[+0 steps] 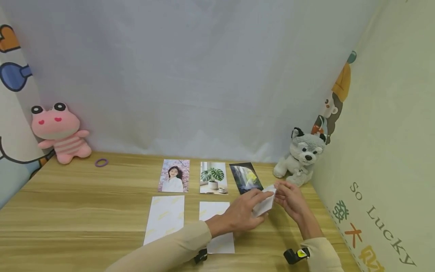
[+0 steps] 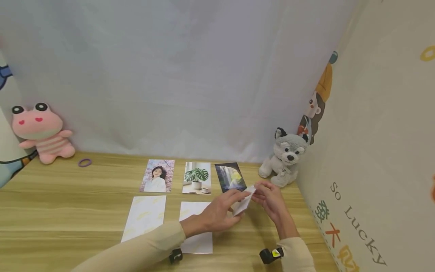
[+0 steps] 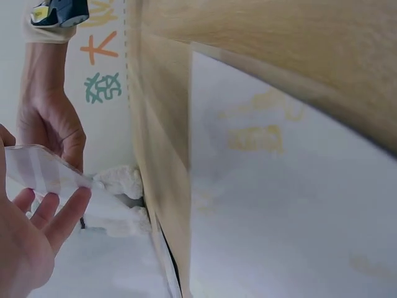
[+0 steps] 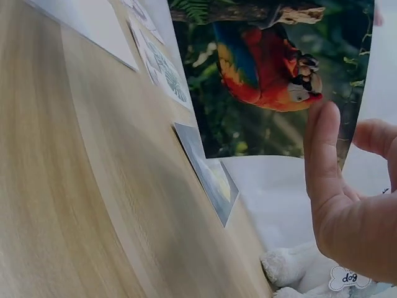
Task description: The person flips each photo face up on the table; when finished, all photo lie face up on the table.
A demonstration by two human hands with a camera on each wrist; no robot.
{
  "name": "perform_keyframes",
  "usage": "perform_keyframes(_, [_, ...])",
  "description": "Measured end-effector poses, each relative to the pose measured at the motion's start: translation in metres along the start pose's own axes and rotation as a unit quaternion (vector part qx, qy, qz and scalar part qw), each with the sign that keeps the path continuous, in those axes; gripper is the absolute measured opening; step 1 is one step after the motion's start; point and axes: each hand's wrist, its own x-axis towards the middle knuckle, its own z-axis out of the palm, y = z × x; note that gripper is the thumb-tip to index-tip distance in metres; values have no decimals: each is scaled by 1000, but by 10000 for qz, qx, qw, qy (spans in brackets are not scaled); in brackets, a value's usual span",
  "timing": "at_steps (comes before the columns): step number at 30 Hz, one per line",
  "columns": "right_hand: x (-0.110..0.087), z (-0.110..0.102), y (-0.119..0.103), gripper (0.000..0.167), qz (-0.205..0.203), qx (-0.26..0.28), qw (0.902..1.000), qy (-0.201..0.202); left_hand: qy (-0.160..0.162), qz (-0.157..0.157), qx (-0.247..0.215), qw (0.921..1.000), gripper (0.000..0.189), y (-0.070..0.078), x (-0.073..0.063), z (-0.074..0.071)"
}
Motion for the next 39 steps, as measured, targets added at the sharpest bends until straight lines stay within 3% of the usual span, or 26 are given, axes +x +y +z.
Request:
perform_keyframes(4, [-2,3,-1,8,-69,47,9999,121,-27,48,-183,9998,58,2,2,-3])
perform_keyframes(9, [-4,9,-1,7,-145,208,9992,303,-76,-143,-704,9974,53,2,4,-5])
perform_keyframes(12, [-5,13,-2,11,-203,237,9984,476,139,-263,-981,9947,48,1,5,-4])
perform_keyframes(19, [-3,22,-2,24,-226,129,9941,1056,984,-287,-1159,9880,31,-3,4,-1])
perform_keyframes(30, [-3,26,-3,30,-247,-101,9918,1253,1357,-469,-1513,9780,26,-4,4,0])
perform_keyframes(39, [-2,25,-2,34,-246,-134,9915,1274,1459,-483,-1533,9762,26,-5,2,-1])
